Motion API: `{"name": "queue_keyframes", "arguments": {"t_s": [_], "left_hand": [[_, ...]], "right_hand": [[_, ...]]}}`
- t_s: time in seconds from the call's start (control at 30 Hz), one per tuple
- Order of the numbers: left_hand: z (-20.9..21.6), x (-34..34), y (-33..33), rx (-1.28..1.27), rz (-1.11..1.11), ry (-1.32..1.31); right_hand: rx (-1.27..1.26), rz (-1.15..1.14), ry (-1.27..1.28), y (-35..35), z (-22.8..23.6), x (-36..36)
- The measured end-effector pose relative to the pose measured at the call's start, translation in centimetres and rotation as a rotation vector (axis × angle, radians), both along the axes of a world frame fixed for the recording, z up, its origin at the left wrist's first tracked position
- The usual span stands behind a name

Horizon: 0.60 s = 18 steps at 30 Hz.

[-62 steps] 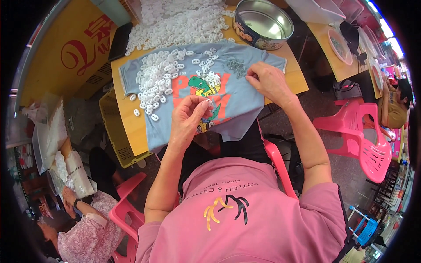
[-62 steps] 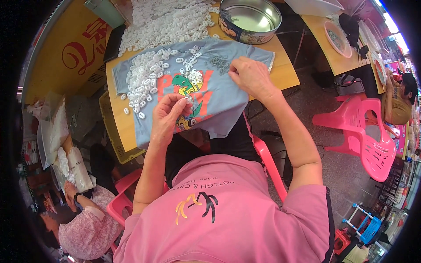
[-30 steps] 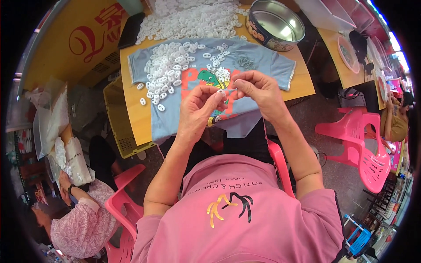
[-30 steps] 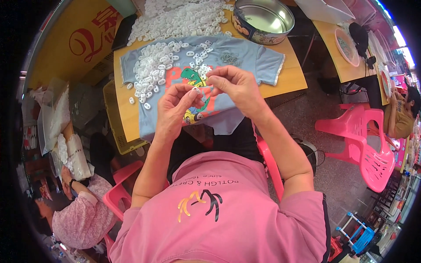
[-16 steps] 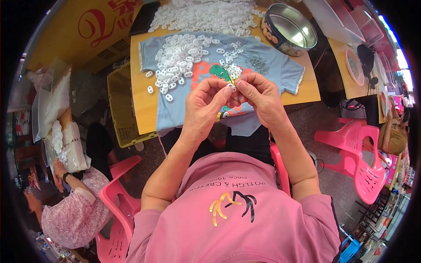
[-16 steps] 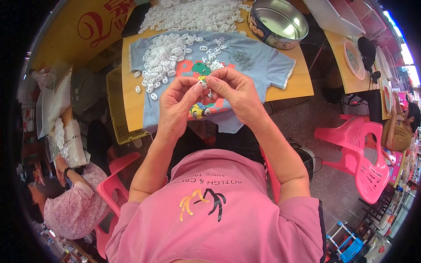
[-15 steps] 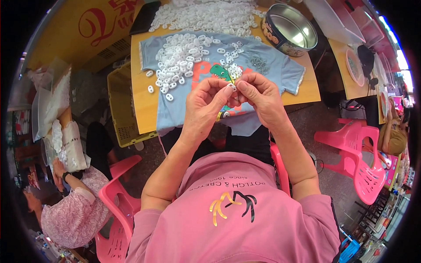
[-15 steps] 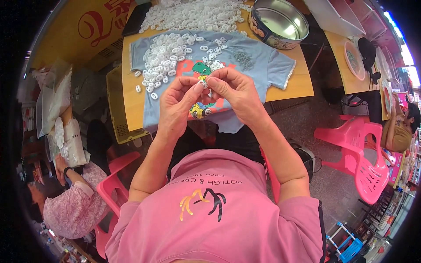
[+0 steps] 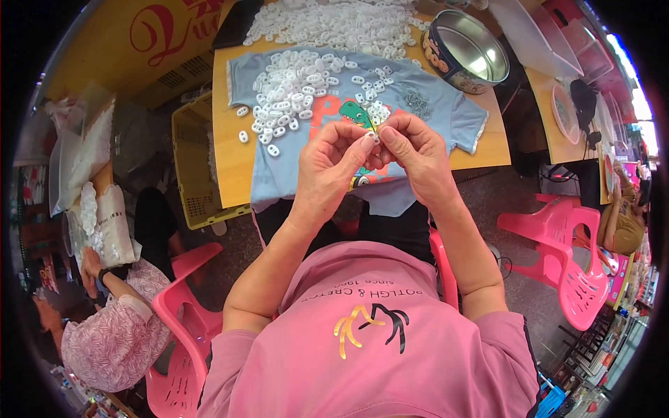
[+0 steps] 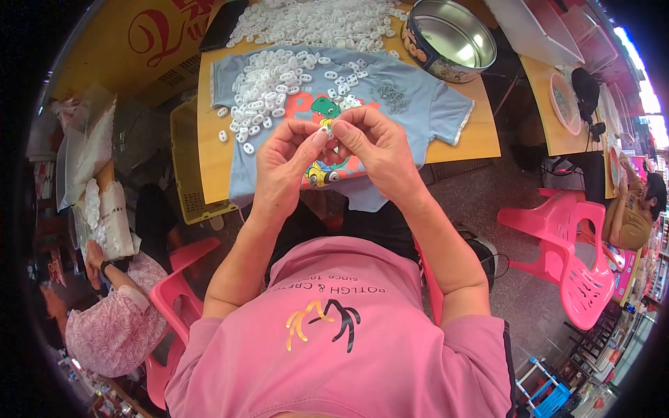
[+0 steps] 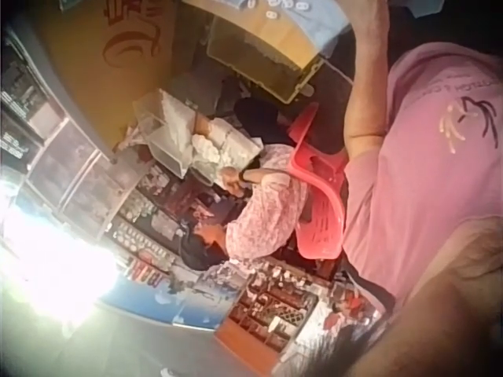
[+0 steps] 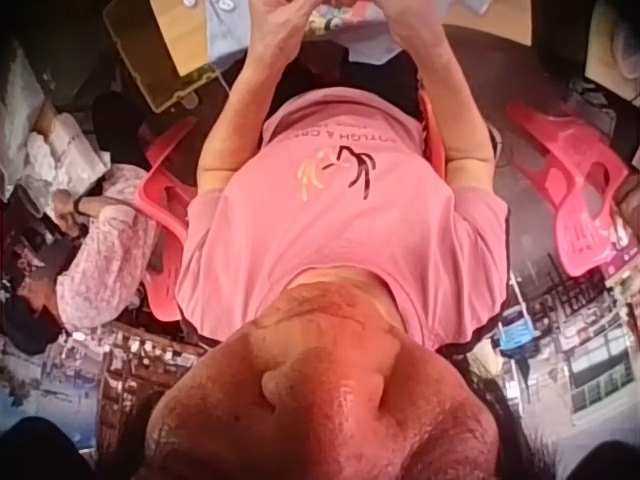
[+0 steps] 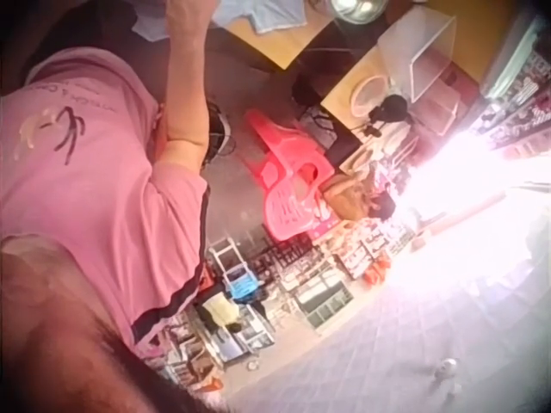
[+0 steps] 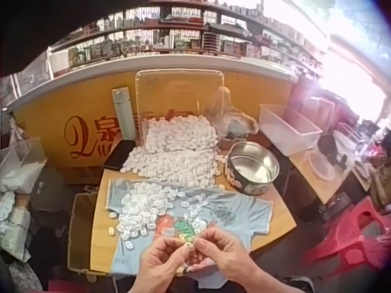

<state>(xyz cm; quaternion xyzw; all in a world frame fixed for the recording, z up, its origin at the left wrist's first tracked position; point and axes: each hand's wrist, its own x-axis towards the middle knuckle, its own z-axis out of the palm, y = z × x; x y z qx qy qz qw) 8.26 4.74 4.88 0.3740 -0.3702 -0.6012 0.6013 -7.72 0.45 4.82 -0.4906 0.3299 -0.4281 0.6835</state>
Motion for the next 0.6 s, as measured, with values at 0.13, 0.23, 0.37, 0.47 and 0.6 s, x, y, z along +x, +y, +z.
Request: {"name": "queue_keyframes", "arguments": {"t_s": [0.13, 0.23, 0.37, 0.47, 0.6], "left_hand": [[-0.2, 0.0, 0.0, 0.003, 0.004, 0.004], [-0.2, -0.1, 0.0, 0.000, 0.025, -0.022], [0.0, -0.3, 0.1, -0.026, 0.054, -0.084], [0.1, -0.8, 0.2, -0.052, 0.115, -0.121], [-0.9, -1.2, 0.0, -0.020, 0.192, -0.146]], "right_hand": [[-0.098, -0.010, 0.051, 0.1, 0.1, 0.1], [-0.171, -0.023, 0.107, 0.1, 0.4, 0.2], [-0.236, -0.055, 0.149, 0.3, 0.6, 0.5], [-0.204, -0.075, 0.124, 0.5, 0.5, 0.9], [-0.181, -0.118, 0.112, 0.4, -1.0, 1.6]]}}
